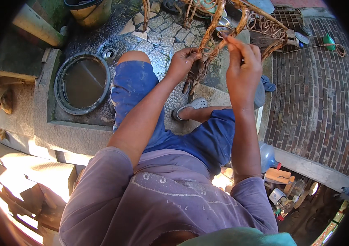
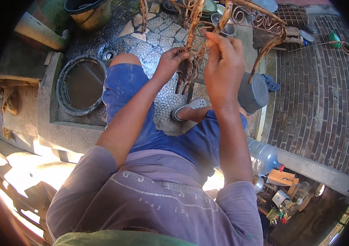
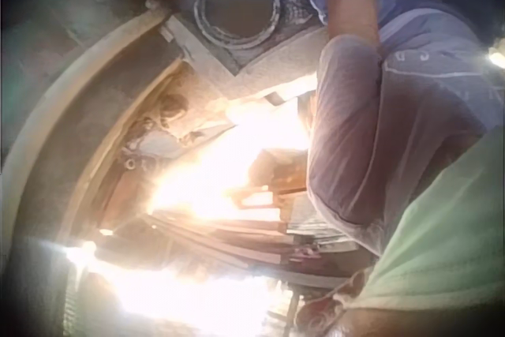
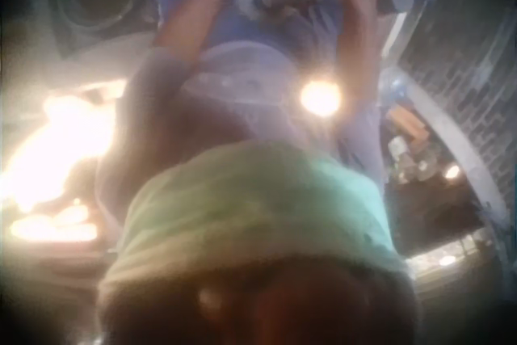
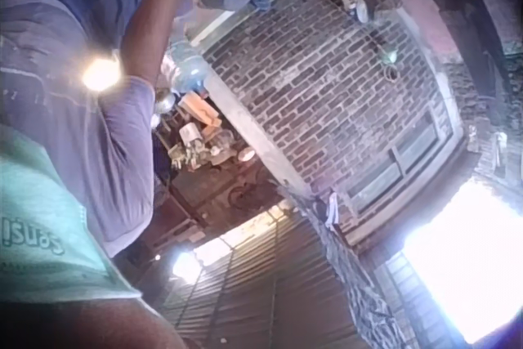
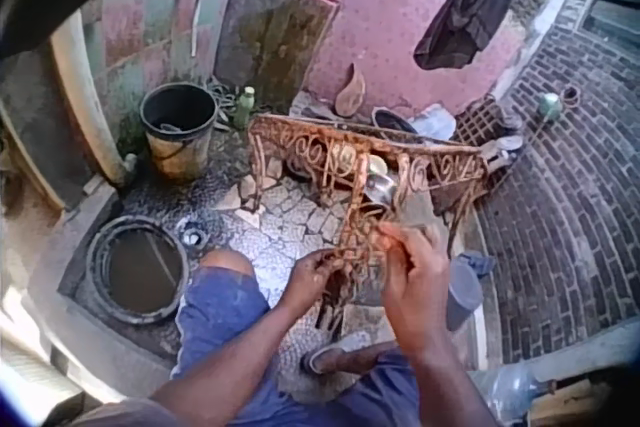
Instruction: The person manipulates and connects curved wooden branches to a larger wooden frame, using their hands to weave and secure the pieces together.
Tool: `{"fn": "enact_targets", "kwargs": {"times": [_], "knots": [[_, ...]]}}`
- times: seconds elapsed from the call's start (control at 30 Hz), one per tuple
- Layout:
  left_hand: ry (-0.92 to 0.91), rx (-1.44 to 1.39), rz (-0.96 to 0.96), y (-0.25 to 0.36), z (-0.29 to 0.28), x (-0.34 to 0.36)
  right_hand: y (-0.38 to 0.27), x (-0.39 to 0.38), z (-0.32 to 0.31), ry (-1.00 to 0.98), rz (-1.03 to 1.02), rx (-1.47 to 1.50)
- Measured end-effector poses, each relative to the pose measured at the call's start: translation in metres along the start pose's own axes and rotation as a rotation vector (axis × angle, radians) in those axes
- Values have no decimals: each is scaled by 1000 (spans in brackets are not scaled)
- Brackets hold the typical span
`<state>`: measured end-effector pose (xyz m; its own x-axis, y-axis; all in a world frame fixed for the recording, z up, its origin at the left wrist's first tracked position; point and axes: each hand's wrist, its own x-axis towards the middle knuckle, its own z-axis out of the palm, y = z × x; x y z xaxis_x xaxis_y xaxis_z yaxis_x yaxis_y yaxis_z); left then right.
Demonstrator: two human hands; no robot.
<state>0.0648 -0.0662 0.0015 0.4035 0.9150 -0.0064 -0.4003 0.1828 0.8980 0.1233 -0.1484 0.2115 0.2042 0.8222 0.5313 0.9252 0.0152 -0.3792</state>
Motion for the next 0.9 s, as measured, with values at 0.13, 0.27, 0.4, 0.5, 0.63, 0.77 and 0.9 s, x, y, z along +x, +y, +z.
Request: {"fn": "enact_targets", "kwargs": {"times": [0.13,0.27,0.4,0.5,0.63,0.77,0.9], "knots": [[-75,249,-32,-6,1,-4,7,2,11,189,201,294],[-64,34,-49,-17,8,-10,1,6,31,258,44,89],[-81,53,-23,-18,8,-13,-9,-11,50,202,96,-43],[-123,73,-21,-8,5,-16,-4,-24,58,157,190,15],[-111,96,48,4,13,-25,0,-26,69,198,219,104],[-76,-50,-44,13,10,-26,-3,-9,71,183,200,75],[-52,-15,12,19,17,-28,0,-29,81,255,166,64]]}}
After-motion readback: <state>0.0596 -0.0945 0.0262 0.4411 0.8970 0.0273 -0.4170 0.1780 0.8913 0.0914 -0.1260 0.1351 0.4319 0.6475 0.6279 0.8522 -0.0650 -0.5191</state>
